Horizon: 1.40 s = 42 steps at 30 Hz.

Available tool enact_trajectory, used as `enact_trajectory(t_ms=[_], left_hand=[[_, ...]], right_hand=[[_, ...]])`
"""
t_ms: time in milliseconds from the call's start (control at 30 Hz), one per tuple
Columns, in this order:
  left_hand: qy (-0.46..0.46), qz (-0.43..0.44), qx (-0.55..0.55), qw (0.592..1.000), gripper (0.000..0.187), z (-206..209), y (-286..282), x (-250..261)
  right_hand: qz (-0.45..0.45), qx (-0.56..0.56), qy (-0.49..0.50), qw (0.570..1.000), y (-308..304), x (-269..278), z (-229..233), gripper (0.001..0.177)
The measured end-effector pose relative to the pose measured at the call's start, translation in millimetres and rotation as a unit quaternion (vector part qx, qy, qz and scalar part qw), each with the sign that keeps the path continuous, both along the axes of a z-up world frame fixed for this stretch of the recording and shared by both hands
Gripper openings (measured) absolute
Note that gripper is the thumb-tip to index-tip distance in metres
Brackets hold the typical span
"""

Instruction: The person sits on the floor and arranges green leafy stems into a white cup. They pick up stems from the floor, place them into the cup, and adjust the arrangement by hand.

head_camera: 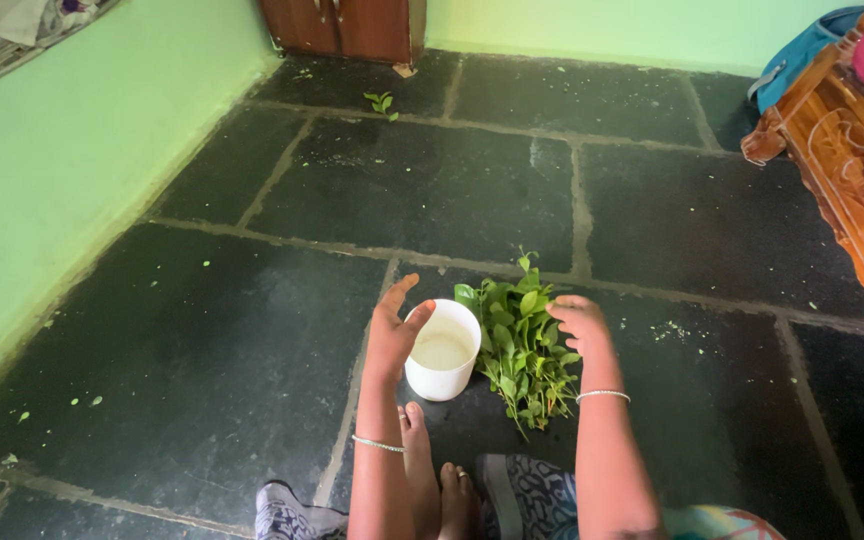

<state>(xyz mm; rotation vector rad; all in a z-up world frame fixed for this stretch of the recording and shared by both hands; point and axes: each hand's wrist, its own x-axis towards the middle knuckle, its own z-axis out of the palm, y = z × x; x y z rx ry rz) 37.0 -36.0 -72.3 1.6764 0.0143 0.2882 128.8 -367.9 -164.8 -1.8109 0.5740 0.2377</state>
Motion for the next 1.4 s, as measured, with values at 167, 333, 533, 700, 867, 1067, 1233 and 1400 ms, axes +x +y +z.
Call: enact_trajectory(t_ms=[167, 333, 533, 700, 867, 1067, 1233, 1400], left_hand=[[0.001, 0.006, 0.01, 1.0, 0.056, -1.7, 0.7, 1.0], [-0.007, -0.003, -0.005, 1.0, 0.056, -6.5, -0.5, 3.0], [0.016, -0.005, -0.013, 1.0, 0.057, -4.7, -0.8, 2.3], [0.003, -0.001, -0.007, 1.0, 0.057, -5.8, 2.1, 2.2], [0.005, 0.006, -0.017, 1.0, 0.057, -12.3, 5.7, 6.2], [0.009, 0.013, -0.057, 0.998, 0.056, -22.3, 9.1, 12.8], [-0.009, 0.022, -0.138, 0.99, 0.054, -25.3, 19.4, 17.5], [-0.026, 0.055, -0.202, 0.978, 0.053, -30.1, 54.7, 9.6]], right_hand=[[-0.01, 0.028, -0.026, 0.999, -8.4, 9.2, -5.6, 0.057], [0.001, 0.042, -0.051, 0.998, -11.4, 11.6, -8.6, 0.051], [0.022, 0.028, -0.052, 0.998, 3.3, 9.9, 0.9, 0.046], [0.058, 0.006, -0.042, 0.997, 23.2, 4.9, 15.3, 0.043], [0.091, -0.02, -0.061, 0.994, 39.4, -3.7, 26.2, 0.045], [0.137, -0.027, -0.168, 0.976, 59.1, 7.8, -23.1, 0.037], [0.169, -0.07, -0.241, 0.953, 88.3, 5.2, -61.3, 0.032], [0.223, -0.31, -0.263, 0.886, 128.0, 21.4, -22.1, 0.028]])
